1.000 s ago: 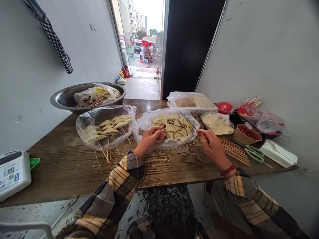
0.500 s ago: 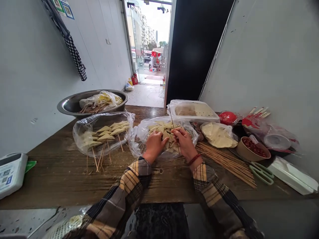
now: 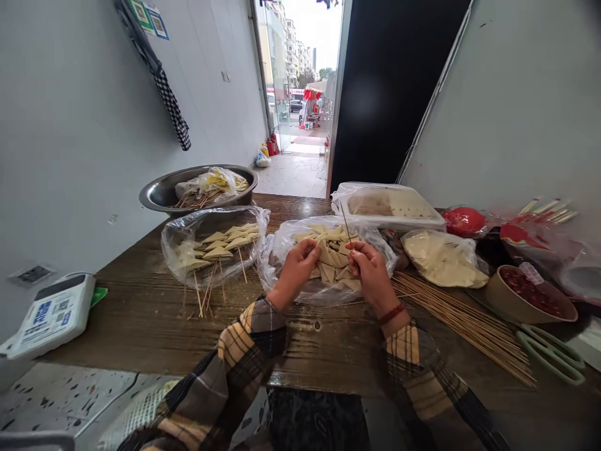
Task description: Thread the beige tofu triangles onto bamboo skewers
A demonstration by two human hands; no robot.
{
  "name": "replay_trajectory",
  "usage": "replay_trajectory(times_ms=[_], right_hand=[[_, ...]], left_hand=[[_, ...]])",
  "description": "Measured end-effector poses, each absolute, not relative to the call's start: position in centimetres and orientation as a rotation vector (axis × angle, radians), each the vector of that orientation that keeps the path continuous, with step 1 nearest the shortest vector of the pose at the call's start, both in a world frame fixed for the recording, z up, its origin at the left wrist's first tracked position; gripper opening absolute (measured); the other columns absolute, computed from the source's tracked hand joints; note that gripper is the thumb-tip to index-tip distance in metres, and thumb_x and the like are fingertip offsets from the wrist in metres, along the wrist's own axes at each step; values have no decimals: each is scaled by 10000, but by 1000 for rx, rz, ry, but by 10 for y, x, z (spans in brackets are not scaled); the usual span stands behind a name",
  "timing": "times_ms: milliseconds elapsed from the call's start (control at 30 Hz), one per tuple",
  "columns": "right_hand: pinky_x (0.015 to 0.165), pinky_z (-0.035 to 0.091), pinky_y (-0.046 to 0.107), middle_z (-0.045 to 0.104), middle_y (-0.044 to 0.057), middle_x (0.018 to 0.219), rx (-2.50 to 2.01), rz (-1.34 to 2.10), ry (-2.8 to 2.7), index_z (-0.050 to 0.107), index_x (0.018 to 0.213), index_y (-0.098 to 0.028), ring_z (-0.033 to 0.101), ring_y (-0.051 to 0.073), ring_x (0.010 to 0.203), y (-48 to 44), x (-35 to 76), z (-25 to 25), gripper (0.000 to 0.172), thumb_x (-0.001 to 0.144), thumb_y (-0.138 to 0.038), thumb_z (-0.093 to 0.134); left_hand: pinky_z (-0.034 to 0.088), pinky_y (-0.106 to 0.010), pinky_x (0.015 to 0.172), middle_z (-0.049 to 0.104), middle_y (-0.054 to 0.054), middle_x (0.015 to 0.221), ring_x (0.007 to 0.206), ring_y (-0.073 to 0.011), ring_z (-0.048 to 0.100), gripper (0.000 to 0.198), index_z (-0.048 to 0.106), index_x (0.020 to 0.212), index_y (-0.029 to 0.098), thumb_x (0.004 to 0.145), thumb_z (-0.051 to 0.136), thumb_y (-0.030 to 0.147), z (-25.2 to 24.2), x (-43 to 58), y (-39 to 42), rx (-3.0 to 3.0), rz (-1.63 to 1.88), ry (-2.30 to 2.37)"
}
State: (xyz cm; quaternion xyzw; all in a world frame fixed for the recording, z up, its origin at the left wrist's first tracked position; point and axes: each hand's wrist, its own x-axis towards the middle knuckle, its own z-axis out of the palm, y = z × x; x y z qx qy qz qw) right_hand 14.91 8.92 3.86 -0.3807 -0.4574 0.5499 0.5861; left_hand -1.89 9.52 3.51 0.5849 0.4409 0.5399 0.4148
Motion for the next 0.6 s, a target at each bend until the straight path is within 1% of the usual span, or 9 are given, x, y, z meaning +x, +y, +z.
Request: replay_trajectory(times_ms=[100,167,200,267,333,433,500,600], right_hand=[[385,178,184,417,-87,550,-881,1297,-1089,608,947,-184,271,62,433,86,145,36,229,750,-299,584],[378,165,183,383,-95,533,-875,1323,-1114,608,972,-177,244,61,424,85,141,32,245,775,-320,578],[377,168,184,369,-98,524,-874,1331,-1135,609,976,-174,239,60,420,84,140,30,251,791,-340,579],[381,184,185,354,-100,513,-876,1325,-1182,613,981,-168,246,60,420,83,137,27,274,818,-386,580],[392,205,187,357,-98,511,-876,1299,-1221,618,989,-167,267,63,427,82,136,25,294,838,-415,573],[404,231,192,376,-94,506,-886,1269,-1250,616,960,-173,292,66,431,79,133,26,272,851,-415,562],[409,251,194,402,-88,517,-910,1241,-1266,609,907,-175,314,67,434,77,132,27,236,844,-399,566],[414,270,200,421,-77,540,-947,1192,-1297,610,855,-176,339,71,442,78,129,26,214,829,-384,564]], left_hand=[[483,-237,560,609,2,795,609,-100,549,285,580,911,173,763,650,407,42,-31,93,1201,1305,927],[458,-215,502,620,1,798,557,-78,528,345,601,967,164,720,706,380,43,-35,92,1108,1284,888],[459,-210,504,633,-5,822,559,-74,534,380,611,1004,161,699,730,354,42,-37,92,1075,1279,871],[495,-222,573,660,-28,891,619,-86,582,429,628,1052,161,669,762,303,40,-38,92,1033,1257,831],[522,-252,677,676,-48,923,716,-118,627,379,655,1001,154,665,771,283,39,-38,92,1025,1233,806],[507,-272,787,684,-64,962,858,-154,635,243,674,841,141,678,766,295,38,-41,93,1074,1277,836],[484,-253,781,685,-52,943,854,-144,615,222,676,801,142,672,767,298,38,-44,93,1144,1340,920],[446,-229,694,664,-19,806,740,-120,569,245,686,830,149,659,764,306,38,-47,94,1238,1405,1090]])
